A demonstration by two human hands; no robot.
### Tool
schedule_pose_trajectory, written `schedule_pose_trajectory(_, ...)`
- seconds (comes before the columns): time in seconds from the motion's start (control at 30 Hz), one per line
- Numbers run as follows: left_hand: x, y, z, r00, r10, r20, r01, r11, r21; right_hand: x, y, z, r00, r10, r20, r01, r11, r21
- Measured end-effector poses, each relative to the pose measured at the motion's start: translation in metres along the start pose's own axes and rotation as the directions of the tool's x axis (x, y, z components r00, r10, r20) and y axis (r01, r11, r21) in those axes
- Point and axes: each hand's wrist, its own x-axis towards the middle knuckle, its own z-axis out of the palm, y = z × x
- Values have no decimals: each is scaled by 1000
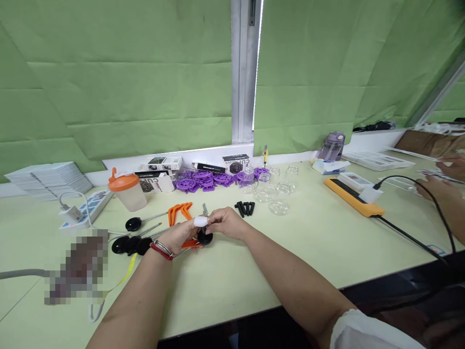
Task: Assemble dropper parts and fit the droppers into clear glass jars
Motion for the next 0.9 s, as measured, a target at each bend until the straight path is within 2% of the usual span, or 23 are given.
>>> schedule_pose_trajectory(0.2,0,0,0,1000,-15,-6,15,1000,0,0,2,-1,1000,-6,-6,6,1000,-6)
schedule_pose_trajectory(0.43,1,1,2,999,23,23,-23,1000,0,-2,2,-1,1000,-11,-18,10,1000,-27)
schedule_pose_trajectory(0.6,-2,5,6,999,27,25,-28,1000,12,-3,5,-2,998,-63,-24,60,995,-84)
schedule_pose_trajectory(0.9,-4,6,7,1000,18,21,-18,1000,7,-6,1,-2,997,-69,-24,65,987,-146)
